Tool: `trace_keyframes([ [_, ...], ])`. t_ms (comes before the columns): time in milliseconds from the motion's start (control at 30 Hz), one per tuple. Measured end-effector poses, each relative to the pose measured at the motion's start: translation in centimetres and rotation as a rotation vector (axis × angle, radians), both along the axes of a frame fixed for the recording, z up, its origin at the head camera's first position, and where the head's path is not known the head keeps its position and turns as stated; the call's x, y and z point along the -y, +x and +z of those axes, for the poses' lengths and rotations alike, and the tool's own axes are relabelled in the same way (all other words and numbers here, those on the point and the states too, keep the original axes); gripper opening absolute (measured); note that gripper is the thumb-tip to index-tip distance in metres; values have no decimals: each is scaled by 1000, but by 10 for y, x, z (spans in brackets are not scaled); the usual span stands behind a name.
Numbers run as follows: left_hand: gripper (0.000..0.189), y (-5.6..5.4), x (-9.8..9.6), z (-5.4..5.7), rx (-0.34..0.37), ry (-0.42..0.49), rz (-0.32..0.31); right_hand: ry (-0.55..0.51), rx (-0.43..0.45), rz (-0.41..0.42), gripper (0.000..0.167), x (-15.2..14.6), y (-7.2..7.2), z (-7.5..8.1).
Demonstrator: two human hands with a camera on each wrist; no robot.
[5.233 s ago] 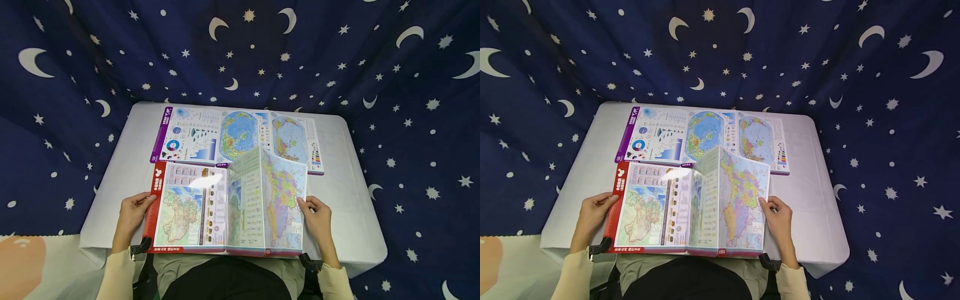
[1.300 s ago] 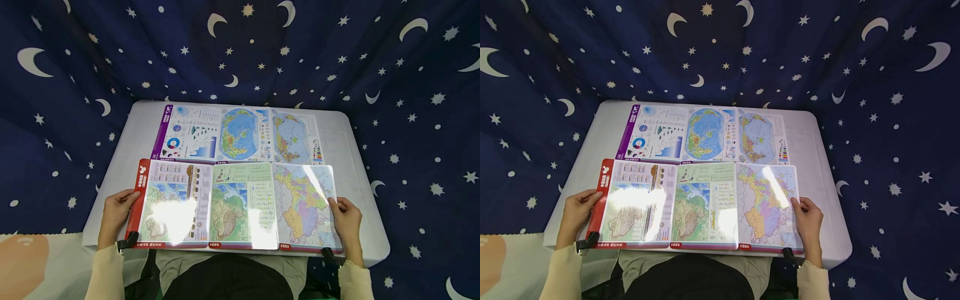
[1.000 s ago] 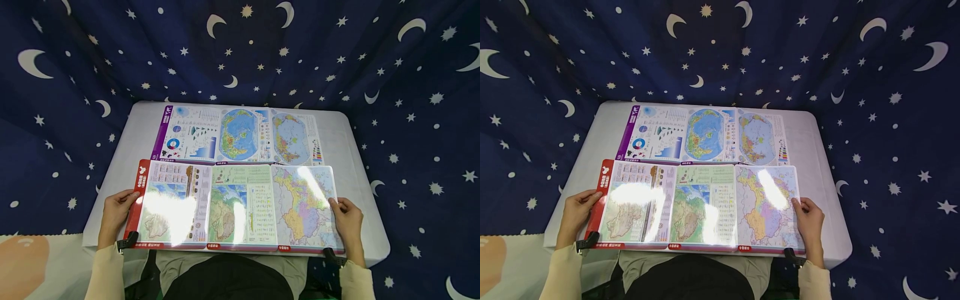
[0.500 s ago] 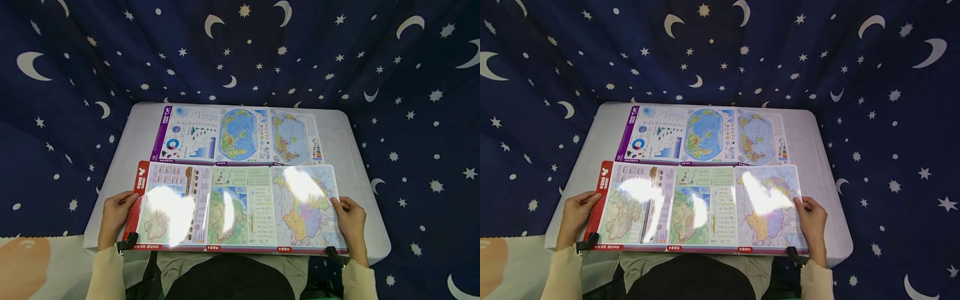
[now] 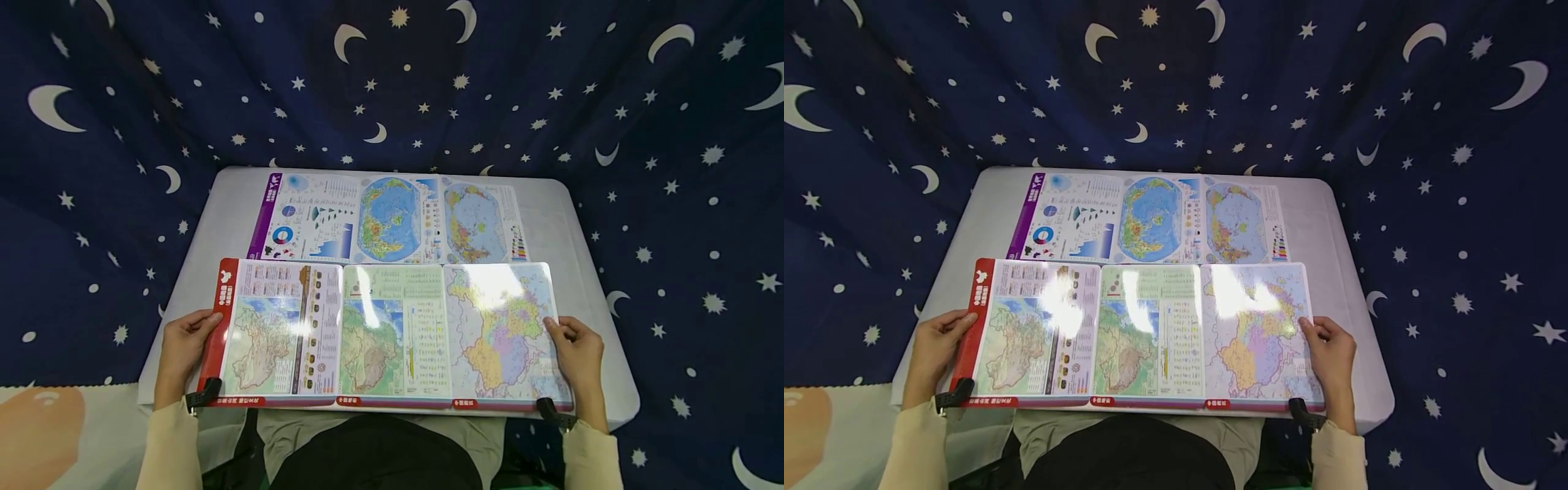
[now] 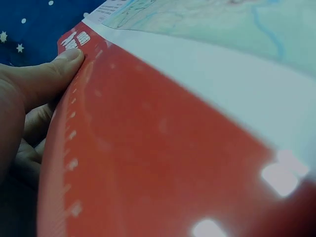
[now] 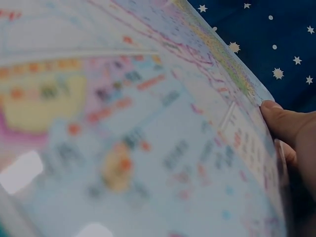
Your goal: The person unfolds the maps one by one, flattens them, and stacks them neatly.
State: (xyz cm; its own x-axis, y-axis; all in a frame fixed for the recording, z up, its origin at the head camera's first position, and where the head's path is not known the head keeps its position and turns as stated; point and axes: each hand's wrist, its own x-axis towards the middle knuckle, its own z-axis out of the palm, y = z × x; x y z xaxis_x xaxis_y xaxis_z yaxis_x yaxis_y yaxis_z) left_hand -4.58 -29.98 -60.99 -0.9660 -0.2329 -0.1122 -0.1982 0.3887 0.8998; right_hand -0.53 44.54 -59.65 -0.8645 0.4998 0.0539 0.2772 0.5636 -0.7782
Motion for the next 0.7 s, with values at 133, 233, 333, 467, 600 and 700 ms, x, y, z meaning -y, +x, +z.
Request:
trace_keyframes([
  [133,52,-5,2,1,-4,-14,-22,2,6,10,40,-2,-4,4],
  [233,50,-9,2,4,-2,-17,-25,10,7,19,40,-3,-8,6],
  [333,49,-14,2,10,-1,-23,-29,17,3,26,40,-4,-12,8],
  [467,50,-21,4,16,-17,-27,-44,8,9,38,41,-3,-18,12],
  [600,51,-27,7,18,-28,-20,-70,-3,27,36,42,-2,-19,15],
  [700,50,-32,8,19,-29,-20,-83,-1,33,22,42,-3,-19,16],
])
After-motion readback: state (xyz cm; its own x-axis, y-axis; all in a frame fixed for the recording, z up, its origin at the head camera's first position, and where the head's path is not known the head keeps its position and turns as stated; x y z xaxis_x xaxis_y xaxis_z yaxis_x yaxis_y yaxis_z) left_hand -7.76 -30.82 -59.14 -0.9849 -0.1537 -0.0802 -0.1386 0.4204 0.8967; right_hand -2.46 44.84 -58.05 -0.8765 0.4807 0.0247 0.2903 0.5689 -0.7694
